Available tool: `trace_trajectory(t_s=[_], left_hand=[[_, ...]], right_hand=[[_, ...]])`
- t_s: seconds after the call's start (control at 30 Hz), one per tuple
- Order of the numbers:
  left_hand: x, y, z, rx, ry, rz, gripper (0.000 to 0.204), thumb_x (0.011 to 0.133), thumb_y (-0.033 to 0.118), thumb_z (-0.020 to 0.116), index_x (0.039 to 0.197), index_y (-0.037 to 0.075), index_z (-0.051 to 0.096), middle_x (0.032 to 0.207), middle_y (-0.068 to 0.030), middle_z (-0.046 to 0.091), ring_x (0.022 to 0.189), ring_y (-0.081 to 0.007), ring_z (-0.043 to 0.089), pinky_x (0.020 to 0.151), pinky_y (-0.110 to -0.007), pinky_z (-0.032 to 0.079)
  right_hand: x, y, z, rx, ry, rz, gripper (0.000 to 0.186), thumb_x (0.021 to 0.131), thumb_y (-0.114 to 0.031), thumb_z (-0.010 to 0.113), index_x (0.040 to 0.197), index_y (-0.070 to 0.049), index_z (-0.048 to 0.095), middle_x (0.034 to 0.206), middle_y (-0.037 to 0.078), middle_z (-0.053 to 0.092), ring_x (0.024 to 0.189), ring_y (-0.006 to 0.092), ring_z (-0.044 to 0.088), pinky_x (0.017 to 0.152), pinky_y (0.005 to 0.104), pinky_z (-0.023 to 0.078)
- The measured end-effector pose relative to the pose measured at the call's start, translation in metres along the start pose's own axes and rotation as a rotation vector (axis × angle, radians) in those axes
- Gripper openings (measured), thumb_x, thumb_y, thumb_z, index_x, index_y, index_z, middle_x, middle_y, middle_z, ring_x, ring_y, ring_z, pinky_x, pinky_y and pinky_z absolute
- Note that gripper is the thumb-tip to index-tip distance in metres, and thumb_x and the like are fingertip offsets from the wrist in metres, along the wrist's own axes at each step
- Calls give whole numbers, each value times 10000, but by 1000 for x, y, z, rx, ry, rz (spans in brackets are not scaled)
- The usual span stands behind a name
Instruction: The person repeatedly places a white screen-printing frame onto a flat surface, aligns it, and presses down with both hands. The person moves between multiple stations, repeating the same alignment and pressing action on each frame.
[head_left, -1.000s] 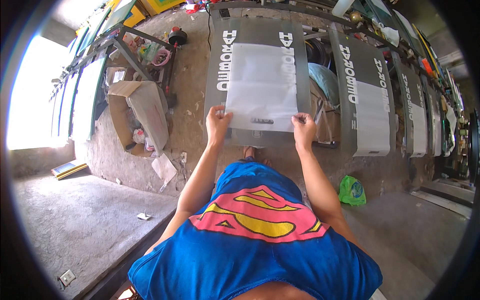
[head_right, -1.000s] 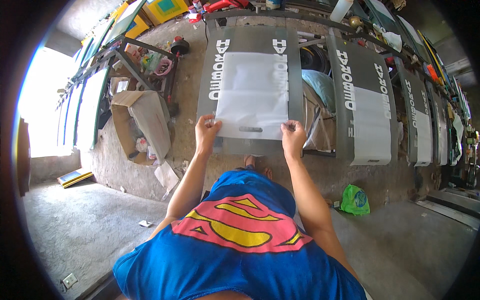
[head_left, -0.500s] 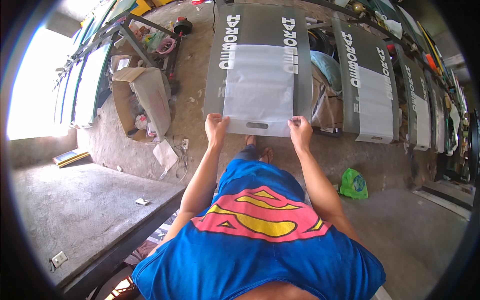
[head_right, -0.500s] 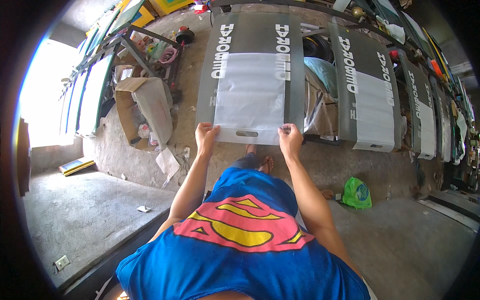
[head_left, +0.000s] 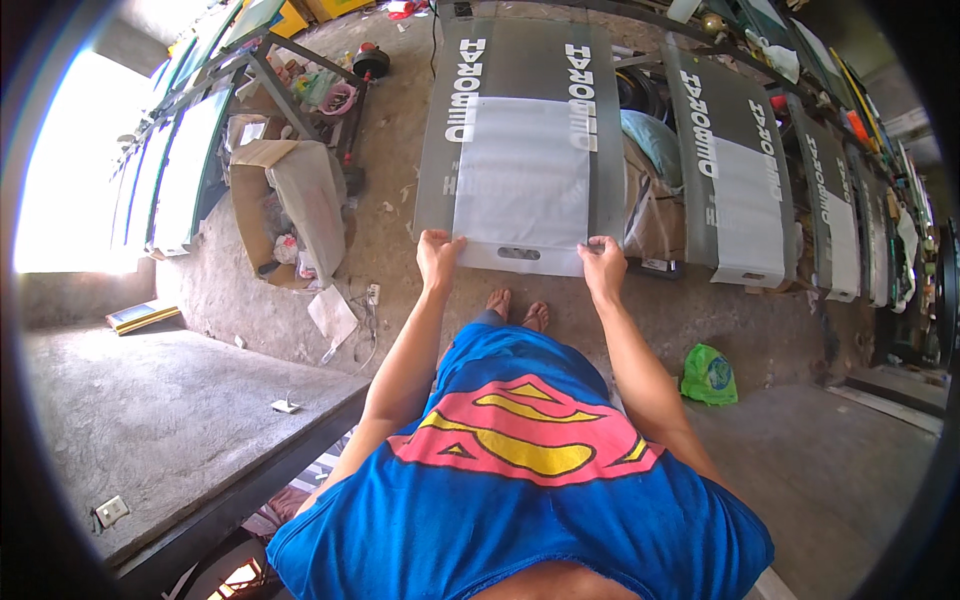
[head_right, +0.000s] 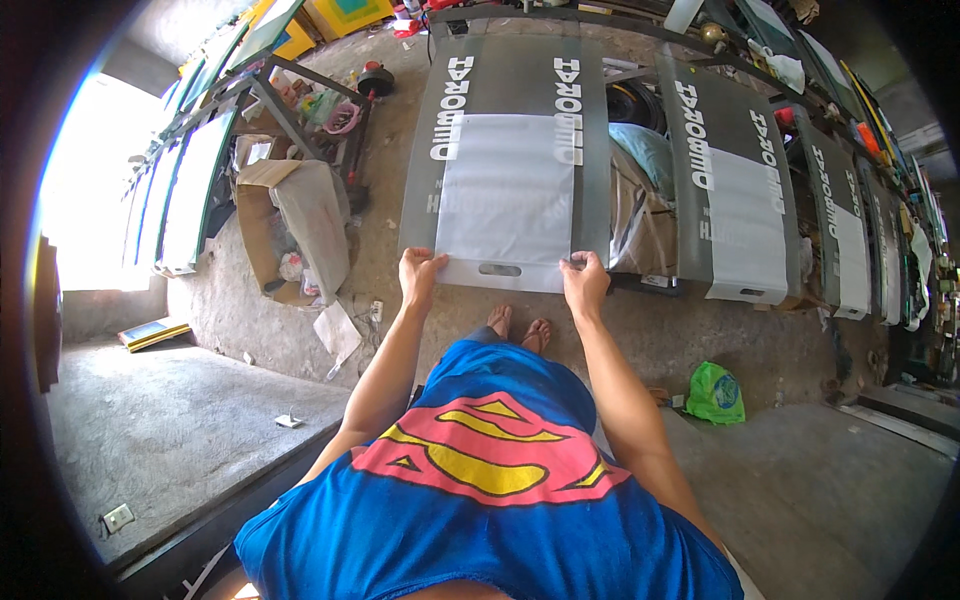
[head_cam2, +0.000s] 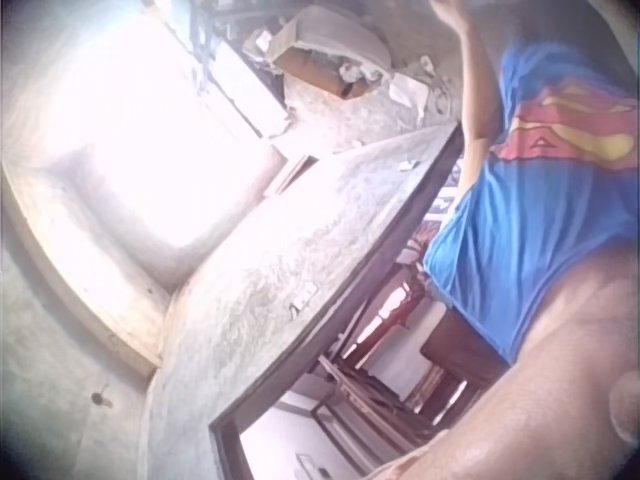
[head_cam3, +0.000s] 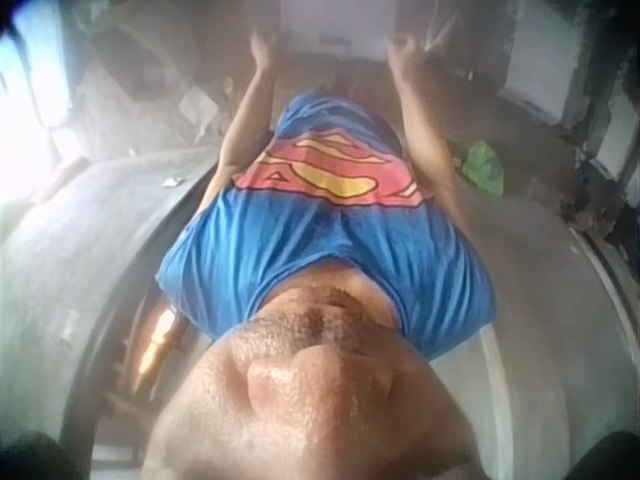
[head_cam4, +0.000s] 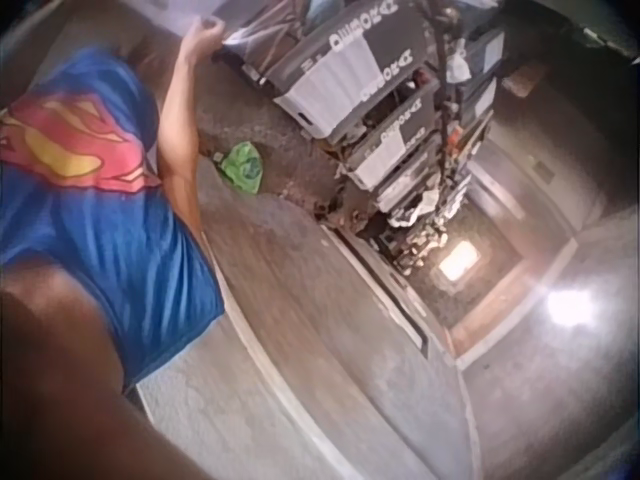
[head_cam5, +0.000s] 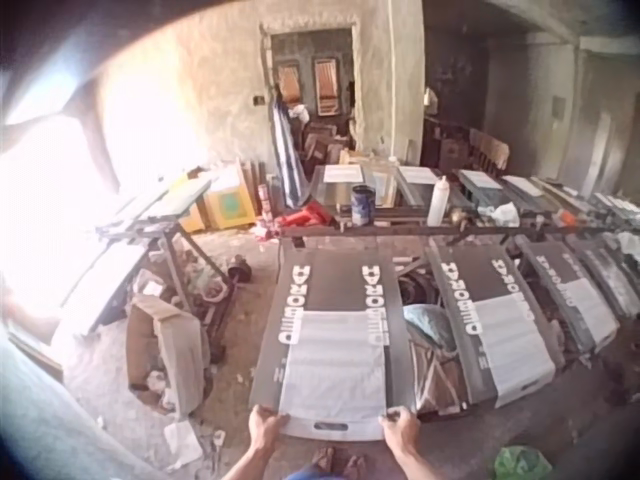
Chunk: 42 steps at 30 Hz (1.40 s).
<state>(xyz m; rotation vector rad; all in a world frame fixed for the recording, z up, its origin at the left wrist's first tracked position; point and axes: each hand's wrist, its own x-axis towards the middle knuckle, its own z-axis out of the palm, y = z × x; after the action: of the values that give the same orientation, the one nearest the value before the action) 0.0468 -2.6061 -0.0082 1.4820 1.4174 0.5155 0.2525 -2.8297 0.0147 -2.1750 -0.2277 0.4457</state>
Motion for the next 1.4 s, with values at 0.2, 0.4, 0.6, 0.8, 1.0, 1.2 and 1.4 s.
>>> trace_trajectory(t_s=[0.2, 0.4, 0.6, 0.8, 1.0, 1.2, 1.4], left_hand=[[2, -11, 2, -158, -40, -31, 413, 752, 111, 863, 1063, -17, 623, 960, -141, 701, 884, -220, 666, 812, -351, 534], [2, -19, 1, -199, -74, 0, 374, 763, 98, 847, 1045, -5, 623, 955, -138, 701, 873, -202, 655, 810, -344, 534], [-2, -11, 0, -230, -79, 0, 392, 800, 82, 842, 1080, 6, 578, 932, -130, 686, 840, -198, 649, 768, -338, 525], [-4, -10, 0, -297, -104, -30, 401, 794, 75, 842, 1082, 5, 571, 923, -149, 696, 841, -206, 657, 763, -343, 526], [-6, -4, -5, -320, -159, -26, 387, 812, 37, 830, 1079, 12, 551, 909, -128, 680, 821, -192, 651, 732, -334, 525], [-4, -15, -3, -271, -149, 4, 419, 829, 51, 830, 1123, 19, 533, 932, -131, 670, 829, -191, 650, 725, -333, 528], [-4, -13, -3, -264, -157, 4, 421, 834, 72, 834, 1124, 21, 533, 908, -118, 670, 812, -184, 647, 715, -324, 519]], right_hand=[[0, 4, 1, -27, 32, 8, 323, 810, -174, 839, 1035, 6, 693, 848, 165, 765, 800, 275, 750, 775, 375, 567], [0, 4, 2, -41, 29, 21, 338, 798, -177, 844, 1036, 10, 695, 880, 173, 770, 830, 290, 754, 796, 384, 568], [-1, 10, 6, -17, 63, 13, 329, 790, -151, 847, 1039, 0, 692, 859, 161, 771, 813, 260, 753, 780, 367, 561], [0, 13, 8, 8, 66, -1, 321, 784, -109, 844, 1044, -10, 684, 823, 142, 771, 779, 222, 747, 746, 347, 553], [-1, 14, 7, 29, 45, 41, 349, 777, -130, 860, 1057, -19, 684, 840, 148, 770, 765, 245, 741, 748, 366, 564], [-5, 9, 6, 49, 53, 46, 335, 780, -106, 850, 1055, -25, 678, 809, 124, 760, 722, 202, 709, 703, 348, 542], [-1, 17, 9, 109, 63, 64, 308, 787, -75, 832, 1042, -7, 673, 812, 110, 757, 720, 155, 686, 673, 315, 518]])
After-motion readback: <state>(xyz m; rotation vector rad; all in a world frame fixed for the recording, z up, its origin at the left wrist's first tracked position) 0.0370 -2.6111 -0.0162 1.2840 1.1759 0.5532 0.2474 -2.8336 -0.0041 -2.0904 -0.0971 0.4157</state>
